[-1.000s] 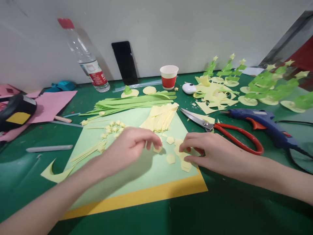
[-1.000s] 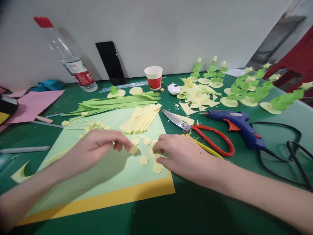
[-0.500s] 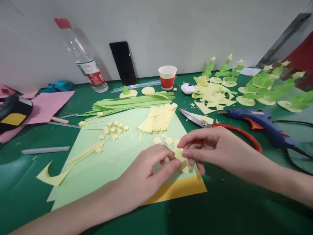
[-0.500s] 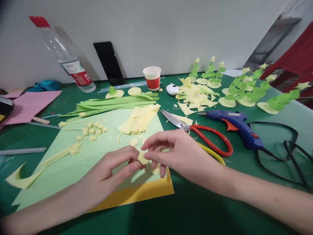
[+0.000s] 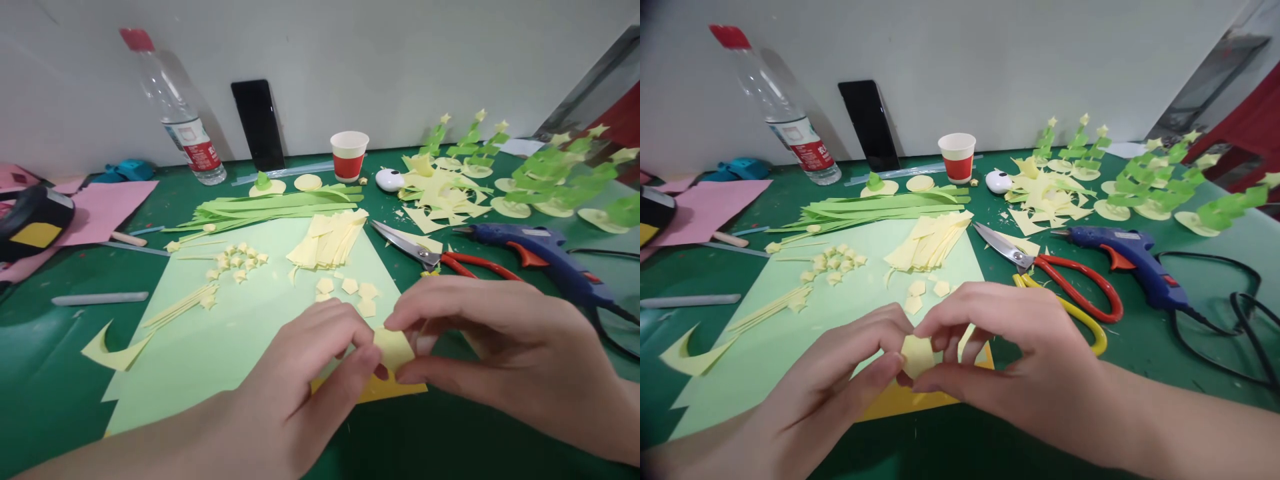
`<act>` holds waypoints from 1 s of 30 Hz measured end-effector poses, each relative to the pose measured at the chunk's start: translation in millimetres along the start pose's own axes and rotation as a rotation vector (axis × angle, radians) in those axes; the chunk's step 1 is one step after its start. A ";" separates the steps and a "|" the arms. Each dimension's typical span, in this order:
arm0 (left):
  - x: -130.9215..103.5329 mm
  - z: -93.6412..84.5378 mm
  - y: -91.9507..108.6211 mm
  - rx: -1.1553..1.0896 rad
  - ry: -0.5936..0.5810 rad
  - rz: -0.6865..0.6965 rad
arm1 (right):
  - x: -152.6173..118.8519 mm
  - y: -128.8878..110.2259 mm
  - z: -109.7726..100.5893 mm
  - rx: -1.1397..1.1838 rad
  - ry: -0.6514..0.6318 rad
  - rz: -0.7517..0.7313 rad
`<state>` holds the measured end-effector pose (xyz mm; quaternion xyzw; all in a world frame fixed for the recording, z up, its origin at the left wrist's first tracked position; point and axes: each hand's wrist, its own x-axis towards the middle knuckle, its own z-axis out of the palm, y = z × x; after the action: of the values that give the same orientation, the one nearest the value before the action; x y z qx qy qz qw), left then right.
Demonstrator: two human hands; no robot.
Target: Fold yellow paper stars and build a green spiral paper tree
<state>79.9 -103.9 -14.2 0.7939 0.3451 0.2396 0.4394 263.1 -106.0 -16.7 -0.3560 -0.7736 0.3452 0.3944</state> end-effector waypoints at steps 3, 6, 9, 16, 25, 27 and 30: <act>-0.4 2.1 -2.1 0.022 0.004 0.023 | -2.0 -0.5 1.7 -0.066 0.011 -0.058; -0.9 3.5 -4.3 -0.021 -0.024 -0.037 | -4.2 -1.7 1.6 -0.143 -0.005 -0.111; -0.4 1.9 -5.1 0.032 -0.017 -0.010 | -4.7 -3.7 -0.3 -0.194 -0.013 -0.143; 2.5 -10.4 -6.2 0.550 0.075 0.378 | -4.2 -3.6 -1.3 -0.225 0.077 -0.227; 2.9 -13.8 -9.0 0.687 0.049 0.463 | -1.9 -2.7 -0.3 -0.153 0.008 -0.158; 4.2 -12.8 -9.8 0.703 0.073 0.475 | -2.2 -2.6 -0.2 -0.156 0.000 -0.162; 5.2 -11.6 -10.7 0.735 0.120 0.489 | -3.4 -1.2 0.2 -0.189 0.033 -0.169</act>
<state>71.8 -89.7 -17.3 0.9404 0.2343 0.2438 0.0377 264.1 -109.5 -17.1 -0.3309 -0.8232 0.2307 0.3996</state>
